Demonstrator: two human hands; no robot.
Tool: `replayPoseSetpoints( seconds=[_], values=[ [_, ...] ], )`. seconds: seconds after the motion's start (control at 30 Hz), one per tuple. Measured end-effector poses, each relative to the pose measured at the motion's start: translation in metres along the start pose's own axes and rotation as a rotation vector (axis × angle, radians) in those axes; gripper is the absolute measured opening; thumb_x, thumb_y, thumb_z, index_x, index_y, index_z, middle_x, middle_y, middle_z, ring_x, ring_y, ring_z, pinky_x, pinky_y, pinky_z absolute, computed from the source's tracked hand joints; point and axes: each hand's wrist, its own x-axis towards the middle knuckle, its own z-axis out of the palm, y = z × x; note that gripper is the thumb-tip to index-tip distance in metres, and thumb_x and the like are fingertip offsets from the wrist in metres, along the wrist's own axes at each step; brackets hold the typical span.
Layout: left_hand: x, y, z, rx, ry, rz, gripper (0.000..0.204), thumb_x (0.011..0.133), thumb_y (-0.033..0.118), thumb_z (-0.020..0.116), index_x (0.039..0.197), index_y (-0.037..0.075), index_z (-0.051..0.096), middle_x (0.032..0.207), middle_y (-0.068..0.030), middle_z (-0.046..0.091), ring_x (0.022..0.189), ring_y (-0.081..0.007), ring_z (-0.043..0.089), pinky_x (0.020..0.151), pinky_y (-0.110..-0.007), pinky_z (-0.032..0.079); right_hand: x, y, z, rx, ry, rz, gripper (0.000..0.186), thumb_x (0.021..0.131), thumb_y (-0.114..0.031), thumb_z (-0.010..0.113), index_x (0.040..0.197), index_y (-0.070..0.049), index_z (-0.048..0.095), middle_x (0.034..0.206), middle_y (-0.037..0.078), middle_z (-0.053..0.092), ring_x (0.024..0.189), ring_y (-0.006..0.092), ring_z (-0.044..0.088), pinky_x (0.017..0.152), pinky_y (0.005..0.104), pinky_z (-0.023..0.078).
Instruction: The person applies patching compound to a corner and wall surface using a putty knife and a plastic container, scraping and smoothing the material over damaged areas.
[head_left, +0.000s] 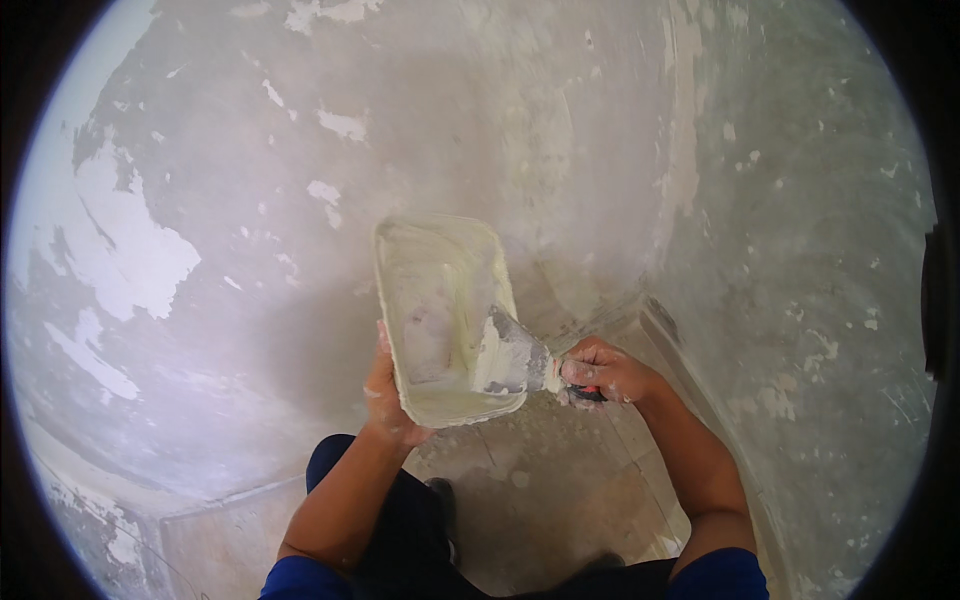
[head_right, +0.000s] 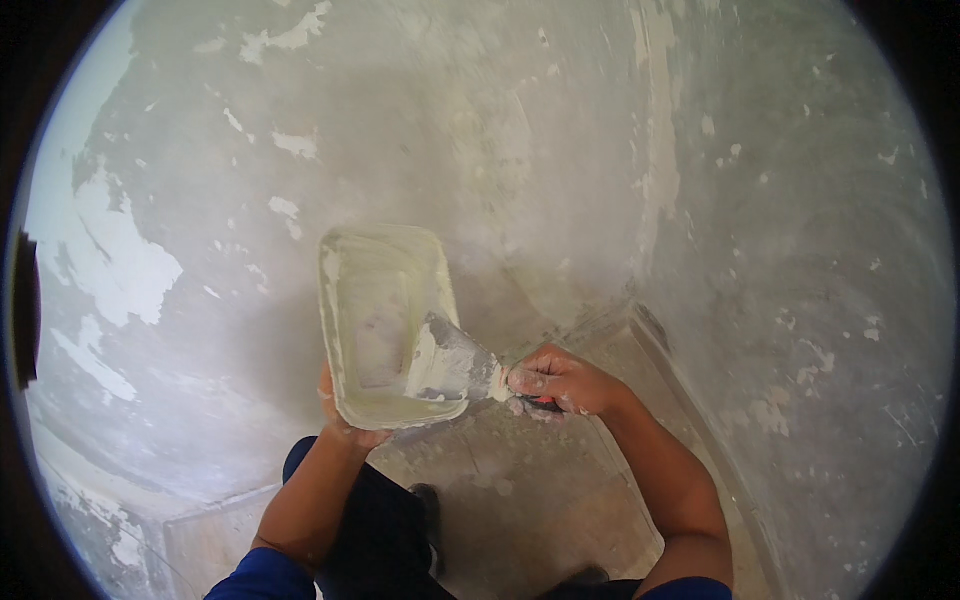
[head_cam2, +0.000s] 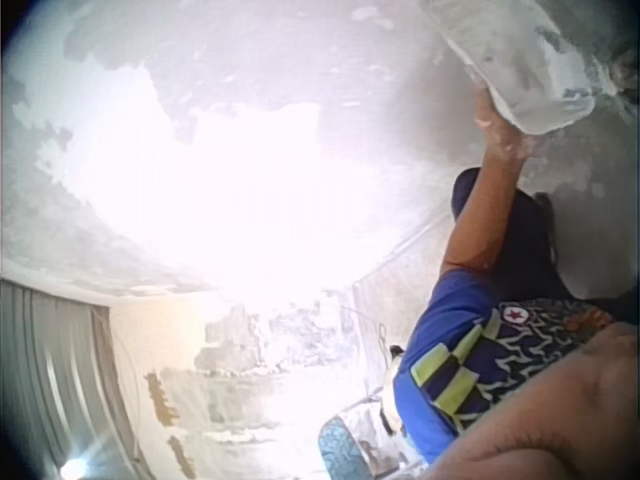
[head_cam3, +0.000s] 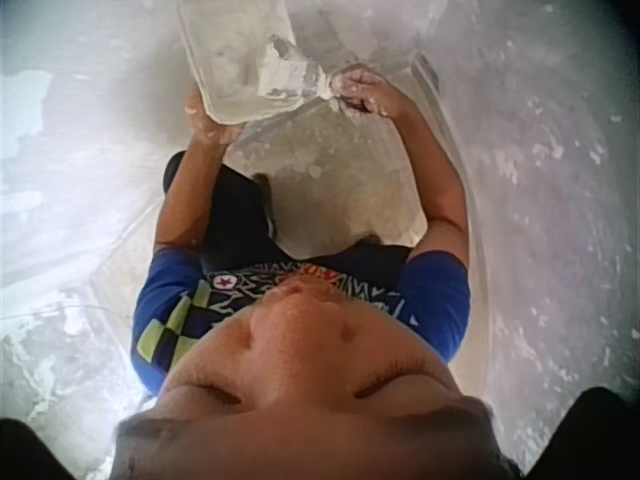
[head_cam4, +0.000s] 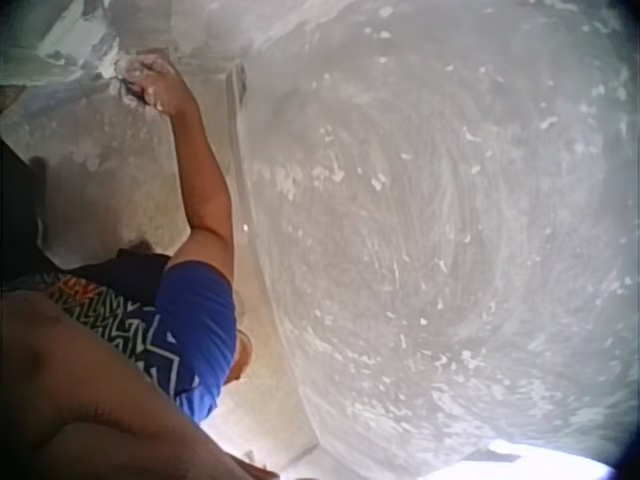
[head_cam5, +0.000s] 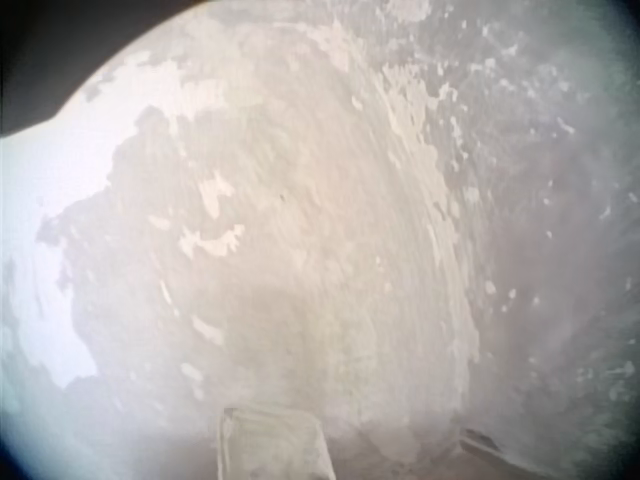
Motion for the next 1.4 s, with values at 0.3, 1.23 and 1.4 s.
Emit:
replayPoseSetpoints(
  seconds=[0.3, 1.23, 1.4],
  values=[
    [0.009, 0.005, -0.009, -0.016, 0.109, -0.002, 0.069, 0.106, 0.056, 0.039, 0.155, 0.008, 0.034, 0.146, -0.0142, 0.051, 0.131, -0.0315, 0.054, 0.109, -0.051, 0.047, -0.016, 0.025, -0.029, 0.042, 0.223, 0.118, 0.035, 0.101, -0.037, 0.064, 0.093, -0.004, 0.067, 0.063, 0.0, 0.055, 0.051, 0.0085, 0.051, 0.042, 0.0261, 0.038],
    [0.013, -0.002, -0.007, 0.22, 0.155, 0.192, 0.075, 0.101, 0.052, 0.052, 0.153, 0.002, 0.032, 0.138, -0.0192, 0.054, 0.127, -0.0336, 0.055, 0.109, -0.049, 0.043, 0.0, 0.006, 0.032, 0.44, -0.078, 0.166, 0.03, 0.101, -0.037, 0.06, 0.092, -0.01, 0.05, 0.066, 0.008, 0.053, 0.043, 0.0164, 0.051, 0.035, 0.0317, 0.042],
    [0.012, -0.001, -0.005, 0.189, 0.167, 0.171, 0.074, 0.1, 0.046, 0.055, 0.155, 0.004, 0.028, 0.139, -0.0169, 0.052, 0.127, -0.0312, 0.054, 0.109, -0.048, 0.043, 0.003, 0.008, 0.042, 0.409, -0.034, 0.165, 0.028, 0.102, -0.035, 0.059, 0.092, -0.011, 0.05, 0.066, 0.007, 0.053, 0.045, 0.0155, 0.051, 0.038, 0.0314, 0.045]
  ],
)
